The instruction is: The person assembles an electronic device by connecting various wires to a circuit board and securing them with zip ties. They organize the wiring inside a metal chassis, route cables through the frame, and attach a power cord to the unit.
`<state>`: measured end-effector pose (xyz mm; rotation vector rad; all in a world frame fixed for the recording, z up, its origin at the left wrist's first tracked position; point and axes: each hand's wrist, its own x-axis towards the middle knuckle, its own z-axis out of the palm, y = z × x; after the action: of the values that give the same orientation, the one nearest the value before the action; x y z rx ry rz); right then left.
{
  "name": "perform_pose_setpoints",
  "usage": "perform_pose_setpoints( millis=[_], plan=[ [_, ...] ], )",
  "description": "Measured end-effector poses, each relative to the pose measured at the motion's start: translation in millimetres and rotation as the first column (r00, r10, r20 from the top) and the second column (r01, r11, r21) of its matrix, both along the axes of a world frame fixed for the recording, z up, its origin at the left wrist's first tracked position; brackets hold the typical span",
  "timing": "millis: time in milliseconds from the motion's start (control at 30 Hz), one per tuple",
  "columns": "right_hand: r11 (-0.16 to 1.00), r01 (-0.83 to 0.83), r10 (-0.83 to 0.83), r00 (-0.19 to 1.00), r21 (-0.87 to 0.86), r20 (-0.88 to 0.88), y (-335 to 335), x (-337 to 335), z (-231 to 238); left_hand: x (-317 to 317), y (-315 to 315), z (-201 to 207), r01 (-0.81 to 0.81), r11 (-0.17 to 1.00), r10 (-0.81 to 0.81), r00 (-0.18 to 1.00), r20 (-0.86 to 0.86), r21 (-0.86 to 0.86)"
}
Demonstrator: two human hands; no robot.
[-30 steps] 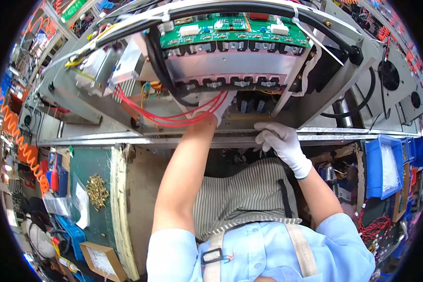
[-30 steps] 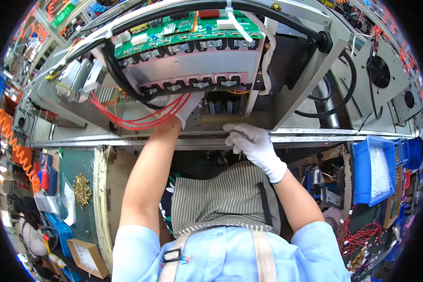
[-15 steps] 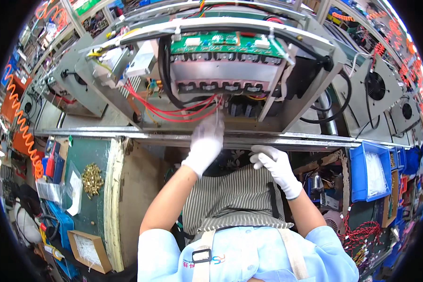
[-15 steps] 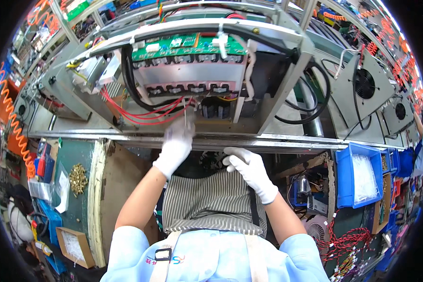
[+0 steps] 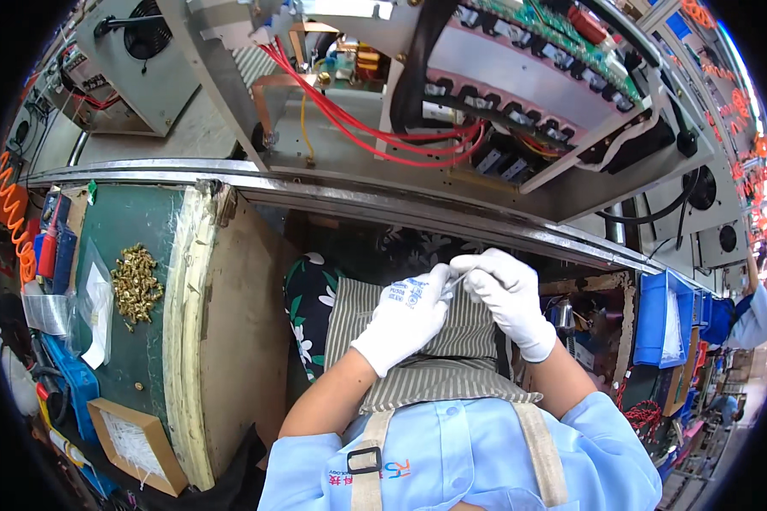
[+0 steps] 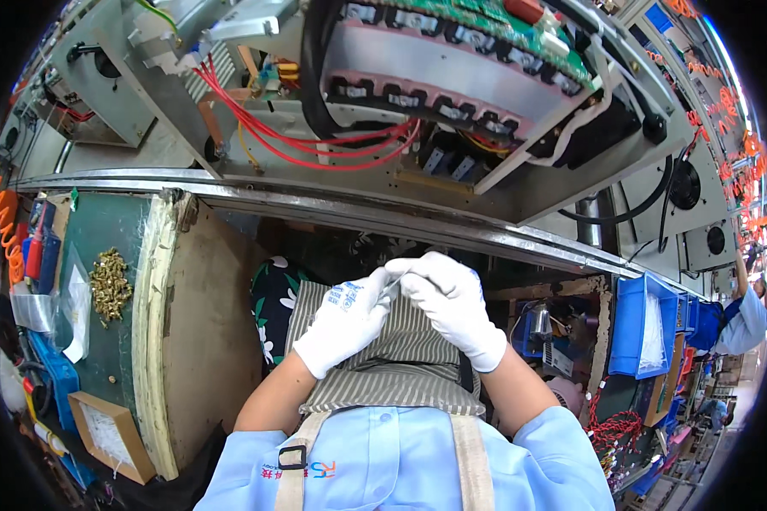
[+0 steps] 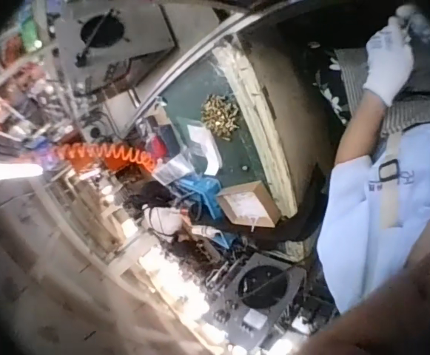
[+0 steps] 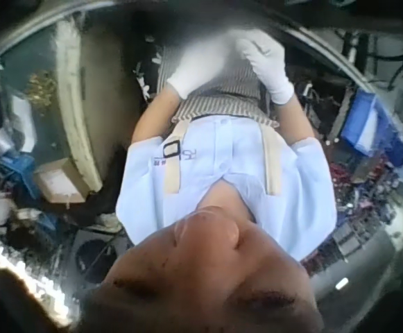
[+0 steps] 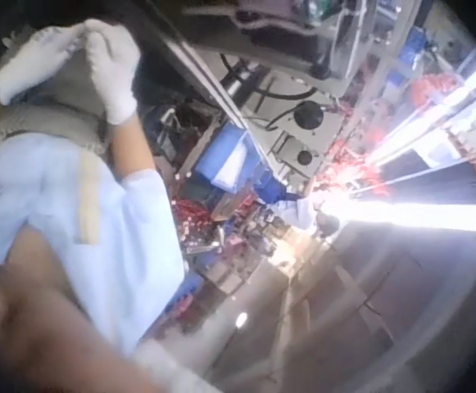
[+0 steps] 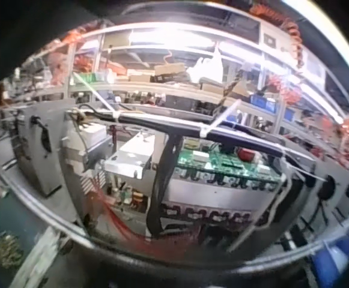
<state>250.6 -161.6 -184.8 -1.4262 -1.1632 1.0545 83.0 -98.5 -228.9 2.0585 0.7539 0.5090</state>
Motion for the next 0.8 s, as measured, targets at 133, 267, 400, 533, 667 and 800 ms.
perform_pose_setpoints(
  millis=[133,267,400,533,667,800],
  plan=[
    [0.994,-0.041,0.028,0.992,-0.104,-0.125,19,-1,22,-11,13,-10,-0.042,0.999,0.042,0.999,0.01,0.011],
    [0.968,-0.18,0.147,0.971,-0.173,-0.191,28,-3,40,-18,31,-4,-0.027,1.0,0.027,0.999,-0.02,0.01],
    [0.995,-0.097,0.094,0.971,-0.005,-0.218,40,1,34,-13,38,28,-0.023,1.0,0.024,0.99,-0.139,0.007],
    [0.951,0.209,-0.144,0.952,0.228,-0.27,32,35,45,-33,63,43,-0.377,0.9,0.415,0.894,0.167,-0.217],
    [0.957,0.016,0.007,0.997,0.291,-0.079,28,21,65,-8,39,117,-0.055,0.995,0.078,0.938,0.339,-0.077],
    [0.936,-0.075,0.075,0.997,0.343,0.013,25,16,67,-6,30,119,0.096,0.924,-0.005,0.971,0.24,-0.37]
  ],
)
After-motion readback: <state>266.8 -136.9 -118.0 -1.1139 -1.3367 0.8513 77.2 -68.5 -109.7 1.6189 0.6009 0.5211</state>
